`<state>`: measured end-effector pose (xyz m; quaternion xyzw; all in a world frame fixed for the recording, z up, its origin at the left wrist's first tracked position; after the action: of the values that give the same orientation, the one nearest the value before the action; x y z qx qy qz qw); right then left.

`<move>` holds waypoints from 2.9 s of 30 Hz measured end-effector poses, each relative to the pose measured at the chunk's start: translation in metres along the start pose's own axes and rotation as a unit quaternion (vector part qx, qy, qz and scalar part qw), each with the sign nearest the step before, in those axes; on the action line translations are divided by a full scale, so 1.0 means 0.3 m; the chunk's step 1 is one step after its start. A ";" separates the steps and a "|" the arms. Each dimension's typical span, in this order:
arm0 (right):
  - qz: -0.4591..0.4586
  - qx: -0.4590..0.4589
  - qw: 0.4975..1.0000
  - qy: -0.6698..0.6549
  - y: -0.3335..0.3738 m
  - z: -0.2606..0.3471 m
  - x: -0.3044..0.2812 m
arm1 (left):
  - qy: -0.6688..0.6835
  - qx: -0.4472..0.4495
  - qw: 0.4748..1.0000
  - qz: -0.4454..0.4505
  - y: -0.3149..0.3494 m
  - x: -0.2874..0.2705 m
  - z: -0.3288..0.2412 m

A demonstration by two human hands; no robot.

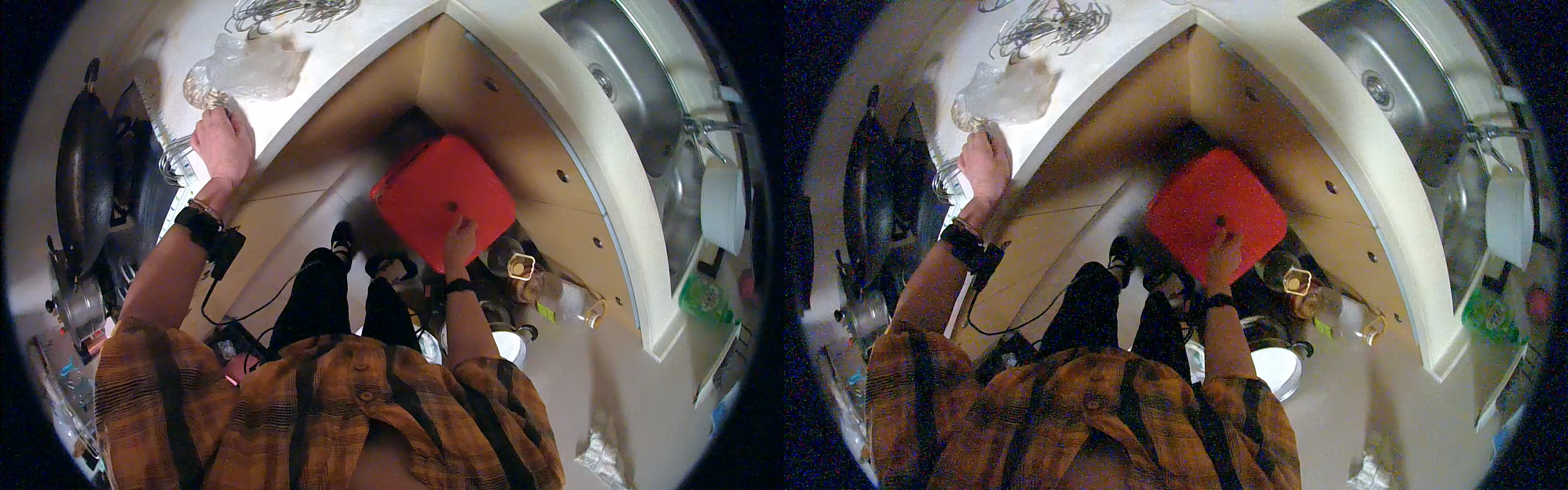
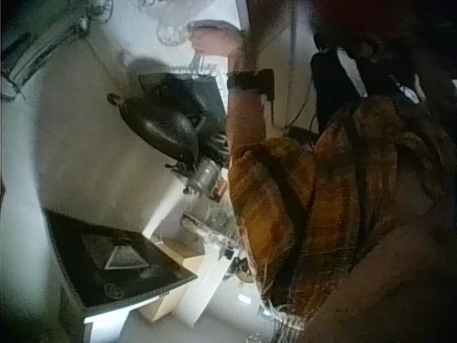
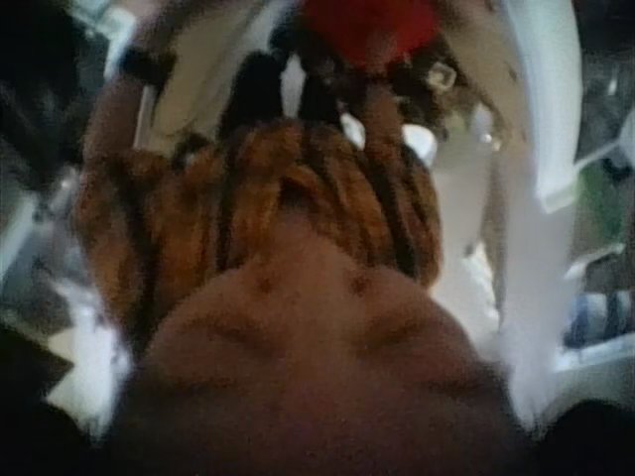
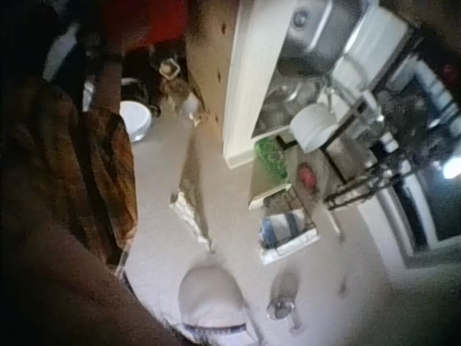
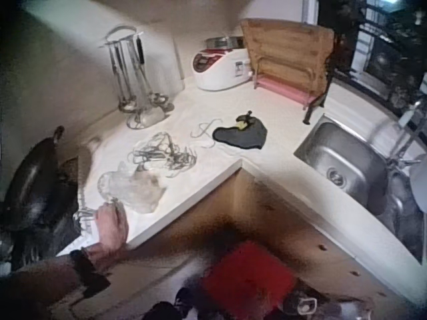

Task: The person assembles small metal hooks by threading wire through the prongs of a whisk-like tool. They repeatedly pick up individual hooks from the countertop, thread them onto the tool, and set the tool down to continue the process.

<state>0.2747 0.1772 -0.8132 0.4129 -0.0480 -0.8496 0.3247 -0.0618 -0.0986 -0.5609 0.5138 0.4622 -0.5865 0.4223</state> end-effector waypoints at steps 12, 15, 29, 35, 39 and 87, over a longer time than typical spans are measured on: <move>0.171 -0.282 0.886 0.327 -0.221 0.373 0.309 | 0.023 0.003 1.000 0.001 0.014 -0.017 -0.012; 0.183 -0.275 0.854 0.401 -0.204 0.359 0.315 | 0.028 0.010 1.000 0.005 0.013 -0.026 -0.016; 0.178 -0.270 0.845 0.425 -0.115 0.259 0.249 | 0.086 0.045 0.995 -0.040 0.014 -0.024 -0.015; 0.187 -0.276 0.846 0.416 -0.127 0.244 0.244 | 0.078 0.081 0.991 -0.079 0.036 -0.012 -0.008; 0.181 -0.276 0.847 0.416 -0.139 0.240 0.254 | 0.086 0.084 0.992 -0.024 0.041 -0.015 0.009; 0.183 -0.278 0.820 0.466 -0.143 0.213 0.257 | 0.140 0.074 0.986 -0.046 0.049 -0.037 -0.012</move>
<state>0.1713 0.1532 -0.8380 0.6354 0.2723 -0.4578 0.5590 -0.0456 -0.0980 -0.5517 0.5986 0.4954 -0.5602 0.2872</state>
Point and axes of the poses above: each hand's wrist, its own y-axis away from the middle knuckle, its own x-axis out of the palm, z = x × y, the point moved 1 cm from there along -y, towards the middle knuckle, and after that the axes turned 10 degrees about z, right-handed, at the moved point
